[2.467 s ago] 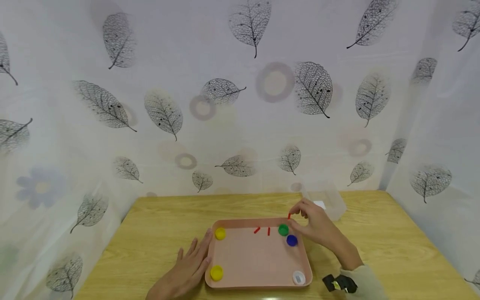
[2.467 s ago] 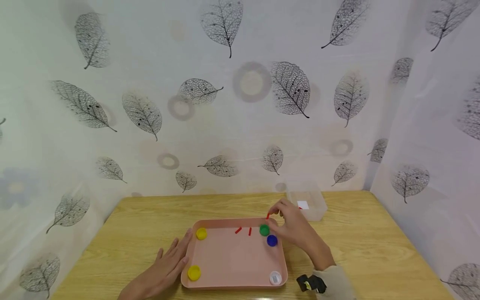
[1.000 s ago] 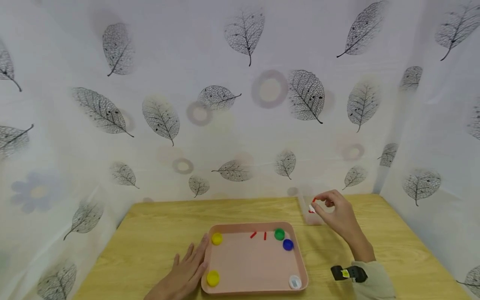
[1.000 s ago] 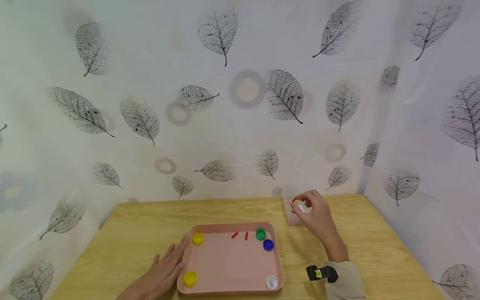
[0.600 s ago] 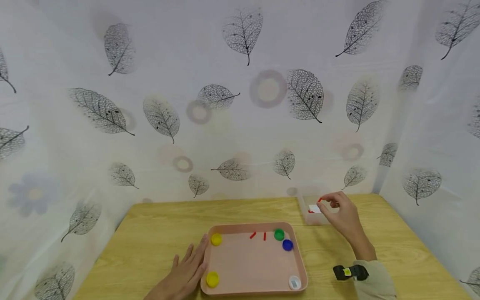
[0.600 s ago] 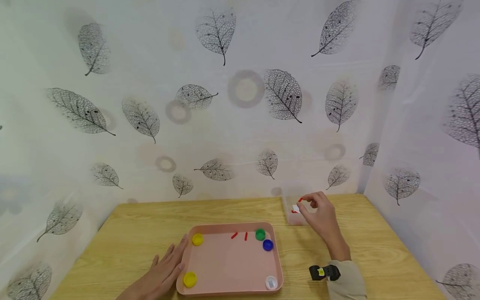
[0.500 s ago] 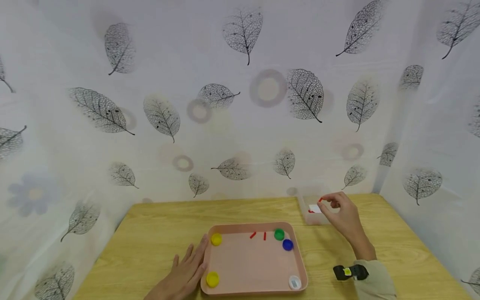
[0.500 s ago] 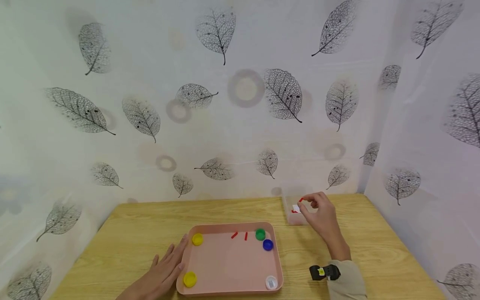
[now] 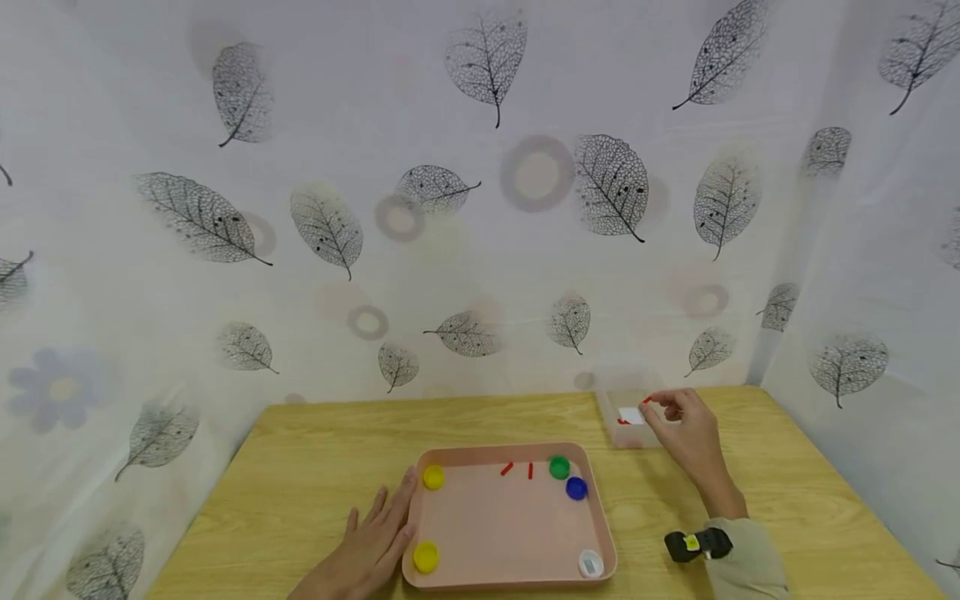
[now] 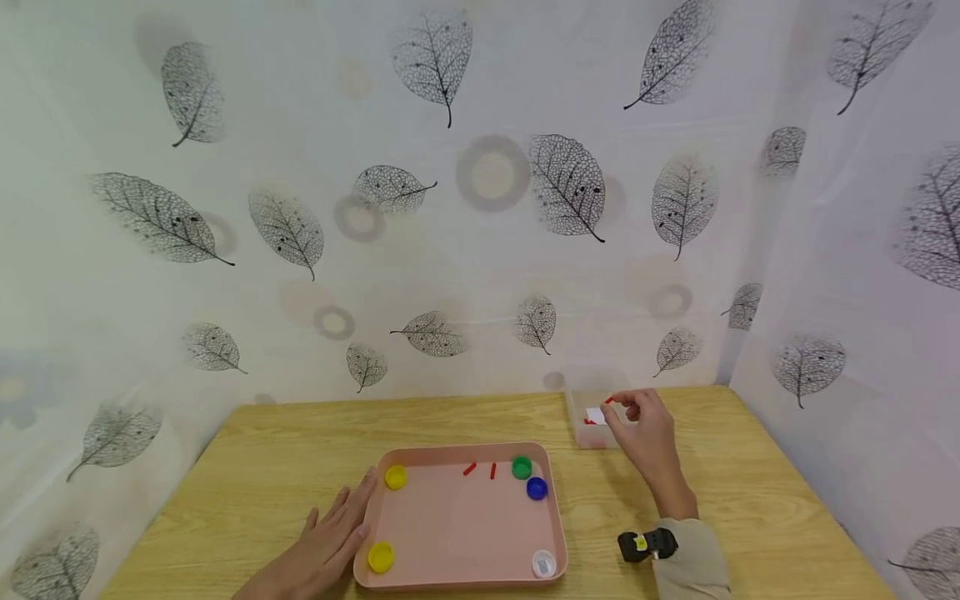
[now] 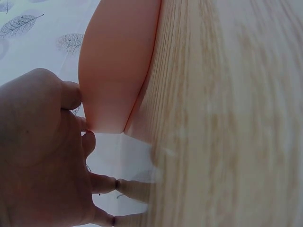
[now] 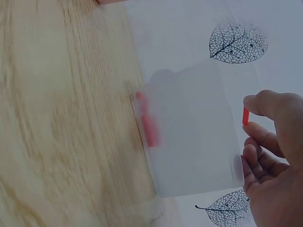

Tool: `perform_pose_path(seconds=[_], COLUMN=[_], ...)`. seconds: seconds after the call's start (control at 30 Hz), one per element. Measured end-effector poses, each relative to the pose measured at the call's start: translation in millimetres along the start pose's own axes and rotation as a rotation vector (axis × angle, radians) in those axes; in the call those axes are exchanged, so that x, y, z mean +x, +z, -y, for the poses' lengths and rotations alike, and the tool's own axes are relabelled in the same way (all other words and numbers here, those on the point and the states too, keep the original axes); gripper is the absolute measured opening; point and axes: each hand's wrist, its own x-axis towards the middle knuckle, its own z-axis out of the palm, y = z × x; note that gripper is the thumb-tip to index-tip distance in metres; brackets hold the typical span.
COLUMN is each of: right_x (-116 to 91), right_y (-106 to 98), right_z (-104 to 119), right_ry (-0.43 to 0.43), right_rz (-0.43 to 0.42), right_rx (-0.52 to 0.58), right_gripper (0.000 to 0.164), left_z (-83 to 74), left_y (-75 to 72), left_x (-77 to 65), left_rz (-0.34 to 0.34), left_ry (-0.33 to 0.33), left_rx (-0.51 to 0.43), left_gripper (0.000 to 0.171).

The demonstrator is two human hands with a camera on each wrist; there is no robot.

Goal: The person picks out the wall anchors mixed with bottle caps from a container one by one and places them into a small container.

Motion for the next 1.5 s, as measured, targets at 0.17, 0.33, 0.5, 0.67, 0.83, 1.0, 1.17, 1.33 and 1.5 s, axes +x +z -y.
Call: perform_pose_path(seconds=[0.17,0.33,0.5,0.67,0.83,1.0,1.17,1.33,1.5], right_x=[1.7,3.5,5.0,6.3,7.4,8.9,10.0,10.3,9.2], right_y=[2.0,4.0,4.8,6.0,7.4,8.7,10.2,10.0,6.9], right_z=[-0.1,-2.8,-3.5,-4.0,-5.7,-7.4,-11.0,-13.8,-9.9], right_ry=[0.024,0.034,0.018,0.017,0.014,0.004,-0.009,-0.025,-0.025], right_rz=[0.006,0.019,0.021,0.025,0.027,0.034,0.034,0.032,0.035], right_rx=[-0.024,-0.032,-0.028,-0.025,-0.023,-0.016,-0.017,-0.007,-0.001], right_gripper=[0.017,0.016,0.016,0.016,0.017,0.021,0.021,0.022,0.019], left_z=[-0.7,-1.4,-1.3,-0.4,-0.4,-0.5,-1.0,-2.1,-4.0], left_y=[-0.1,-0.1,0.1,0.6,1.9,1.6,2.1,3.0,3.9], left_x=[0.3,0.8,1.8,2.6,3.2,3.5,3.7,4.0,4.0], left_rz=[-0.008,-0.01,-0.005,-0.007,-0.015,-0.025,-0.032,-0.033,-0.032], left_ry=[0.0,-0.004,-0.004,0.002,-0.004,0.0,-0.001,-0.007,-0.007], left_rx=[0.004,0.002,-0.004,-0.002,0.005,0.0,0.0,0.004,0.003], left_gripper=[0.059,0.059,0.059,0.059,0.059,0.059,0.059,0.059,0.059])
